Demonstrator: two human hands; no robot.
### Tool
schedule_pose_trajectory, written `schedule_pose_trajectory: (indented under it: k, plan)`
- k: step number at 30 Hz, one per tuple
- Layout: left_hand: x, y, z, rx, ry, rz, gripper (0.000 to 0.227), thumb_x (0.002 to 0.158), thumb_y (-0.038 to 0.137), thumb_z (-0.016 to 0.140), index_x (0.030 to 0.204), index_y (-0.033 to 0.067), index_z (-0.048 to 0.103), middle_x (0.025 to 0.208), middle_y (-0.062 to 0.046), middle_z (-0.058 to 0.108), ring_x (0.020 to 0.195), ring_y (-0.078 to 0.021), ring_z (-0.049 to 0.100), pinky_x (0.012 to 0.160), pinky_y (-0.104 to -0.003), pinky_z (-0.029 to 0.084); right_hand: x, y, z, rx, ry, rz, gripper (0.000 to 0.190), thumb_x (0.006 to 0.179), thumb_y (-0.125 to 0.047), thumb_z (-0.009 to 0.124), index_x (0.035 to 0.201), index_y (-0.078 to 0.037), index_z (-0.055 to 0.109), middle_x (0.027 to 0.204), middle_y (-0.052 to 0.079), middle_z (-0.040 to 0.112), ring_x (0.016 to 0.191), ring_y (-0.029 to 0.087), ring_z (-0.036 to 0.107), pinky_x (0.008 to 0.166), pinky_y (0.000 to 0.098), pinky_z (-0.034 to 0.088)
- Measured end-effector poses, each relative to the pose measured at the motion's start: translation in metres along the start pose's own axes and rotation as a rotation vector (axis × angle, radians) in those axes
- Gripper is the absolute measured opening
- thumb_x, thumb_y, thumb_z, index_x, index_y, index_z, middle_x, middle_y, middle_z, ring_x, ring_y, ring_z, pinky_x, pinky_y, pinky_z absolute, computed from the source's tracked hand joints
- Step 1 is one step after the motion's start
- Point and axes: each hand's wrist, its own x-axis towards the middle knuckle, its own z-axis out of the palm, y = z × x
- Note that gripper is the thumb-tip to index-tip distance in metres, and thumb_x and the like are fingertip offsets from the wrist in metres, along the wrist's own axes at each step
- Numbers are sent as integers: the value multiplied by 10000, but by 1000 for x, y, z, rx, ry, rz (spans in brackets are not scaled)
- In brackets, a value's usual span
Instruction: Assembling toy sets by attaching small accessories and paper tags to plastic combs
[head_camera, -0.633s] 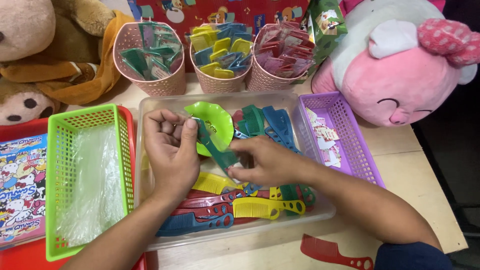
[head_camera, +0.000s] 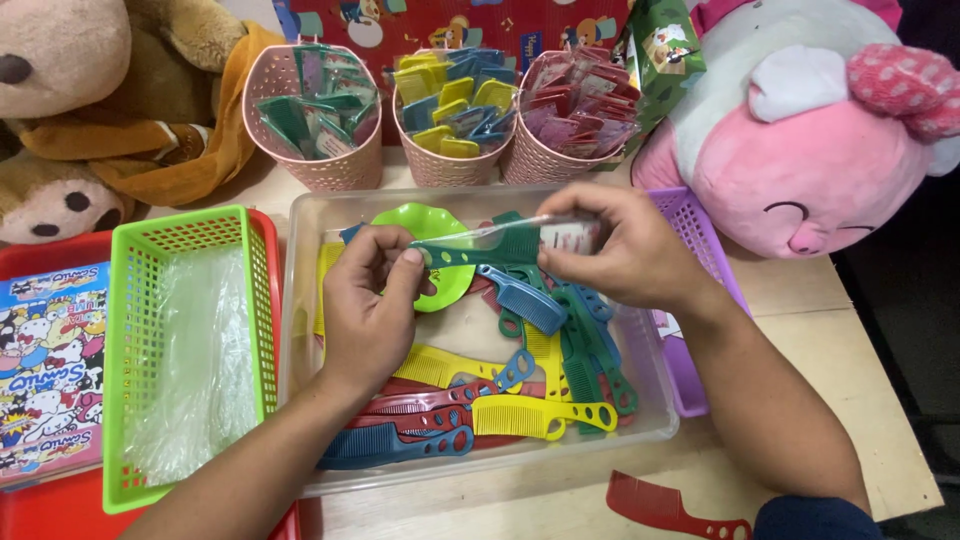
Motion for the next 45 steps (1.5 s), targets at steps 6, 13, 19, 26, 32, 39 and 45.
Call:
schedule_pose_trajectory:
  k: [6,13,19,26,32,39,45]
  plan:
    - [-7,0,7,159,-323,-120,91,796,90,740,877,50,736,603,-96,678,536,-171,613,513,-303,485,7,10,1,412,205,-120,573,887,19,767,1361,-2,444,930,90,674,710,156,736,596,219,645]
    - [-16,12,14,162,-460,-209,152,775,21,738,926,6,740,670,-153,714,601,-199,663,564,-321,530,11,30,22,458,144,-125,256,965,-35,694,1175,53,575,838,140,668,615,193,734,519,273,624]
    - [-13,16,11,119,-431,-268,376,764,-43,729,1124,12,640,759,-145,729,685,-178,668,638,-295,546,11,34,31,409,77,-142,168,1005,-91,650,1096,42,606,795,151,674,625,224,751,547,302,624]
    - [-14,21,12,246,-420,-154,360,794,-50,714,1133,34,626,763,-167,736,608,-234,665,540,-327,519,6,26,38,67,79,-202,198,992,-184,702,925,-1,664,690,84,650,635,130,648,592,272,543]
    - [-16,20,12,281,-375,-112,368,815,-39,698,1161,55,616,801,-172,734,633,-272,679,538,-355,529,3,31,41,-195,89,-315,313,963,-253,747,741,-50,663,610,79,567,608,188,577,615,320,494]
    - [-10,12,10,177,-376,-163,395,910,-86,485,1292,10,515,823,-194,691,689,-269,685,587,-373,544,4,25,39,-136,-14,-330,249,915,-250,794,827,-40,694,673,115,702,619,235,699,619,356,561]
    - [-12,-13,9,-251,-430,-373,552,885,-121,357,1418,21,364,792,-136,612,617,-196,654,551,-260,522,0,34,51,253,-219,-218,264,898,-2,724,1141,-9,623,1087,119,674,873,212,751,691,313,600]
